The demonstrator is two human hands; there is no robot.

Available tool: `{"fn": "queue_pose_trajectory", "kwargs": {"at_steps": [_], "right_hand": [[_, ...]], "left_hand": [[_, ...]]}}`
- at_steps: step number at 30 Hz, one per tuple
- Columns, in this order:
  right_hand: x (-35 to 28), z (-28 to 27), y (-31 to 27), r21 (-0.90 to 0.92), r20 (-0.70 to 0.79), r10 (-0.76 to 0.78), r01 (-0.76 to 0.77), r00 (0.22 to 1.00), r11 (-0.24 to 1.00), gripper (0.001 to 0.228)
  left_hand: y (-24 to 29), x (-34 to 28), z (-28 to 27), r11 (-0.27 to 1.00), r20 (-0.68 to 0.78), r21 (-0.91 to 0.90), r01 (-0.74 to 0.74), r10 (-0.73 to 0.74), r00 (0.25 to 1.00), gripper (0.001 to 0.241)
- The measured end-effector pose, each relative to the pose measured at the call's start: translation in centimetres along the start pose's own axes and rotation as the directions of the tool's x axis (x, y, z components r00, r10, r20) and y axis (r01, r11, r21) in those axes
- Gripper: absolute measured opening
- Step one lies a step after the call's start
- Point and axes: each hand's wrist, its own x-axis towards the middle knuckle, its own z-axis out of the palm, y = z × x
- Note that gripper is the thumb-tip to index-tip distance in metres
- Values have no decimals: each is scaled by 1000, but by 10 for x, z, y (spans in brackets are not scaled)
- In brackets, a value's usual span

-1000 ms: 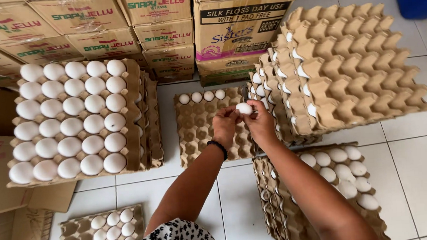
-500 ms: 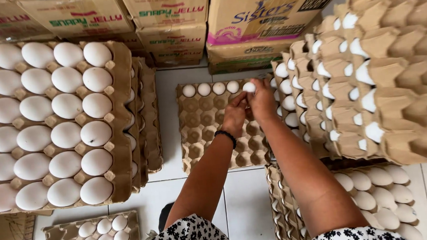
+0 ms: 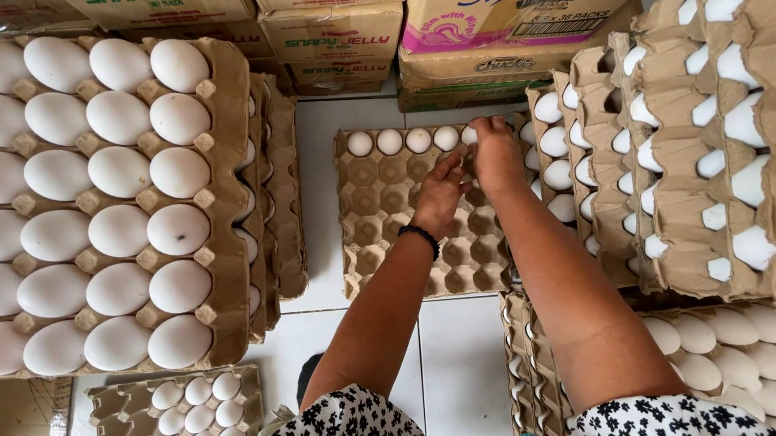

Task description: Sorting and transferring white eggs between cardboard trays in a storage area.

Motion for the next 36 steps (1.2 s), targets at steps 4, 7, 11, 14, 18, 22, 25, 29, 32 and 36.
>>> {"fn": "queue_pose_trajectory", "kwargs": {"at_steps": [4, 7, 11, 14, 18, 22, 25, 29, 32, 36], "right_hand": [[0, 20, 15, -1, 30, 128, -128, 991, 992, 39], [-9, 9, 3, -91, 73, 95, -88, 993, 992, 60], [-29, -1, -21, 155, 89, 212, -223, 973, 962, 57], [-66, -8, -29, 412, 129, 230, -263, 965, 873, 43], [-137, -37, -42, 277, 80, -34, 11, 996, 961, 59], [-201, -96, -55, 334, 28, -94, 79, 995, 939, 54], [-246, -122, -44, 387, 91, -40, 2, 995, 922, 51], [-303, -177, -42, 482, 146, 33, -100, 989, 870, 53], [-342, -211, -34, 579, 185, 123, -210, 975, 788, 50], [-375, -271, -29, 429, 208, 266, -332, 941, 840, 35]], "left_hand": [[6, -9, 3, 1000, 7, 6, -3, 3, 1000, 52], [6, -15, 5, 999, 13, 34, 21, -22, 1000, 51], [-4, -16, 3, 988, -2, 62, -139, 140, 990, 49], [-14, -22, -1, 986, -67, 54, -158, 161, 985, 44], [25, -93, 17, 957, -188, 288, 30, 26, 982, 28], [-31, -107, 6, 972, -67, 232, 44, -29, 997, 22], [-33, -145, 28, 959, 137, 231, 162, -197, 971, 21], [-13, -214, 76, 789, 120, 582, 196, -321, 939, 15], [-28, -248, 98, 769, 235, 625, 136, -351, 907, 16], [-36, -292, 144, 844, 448, 532, 68, -348, 824, 29]]}}
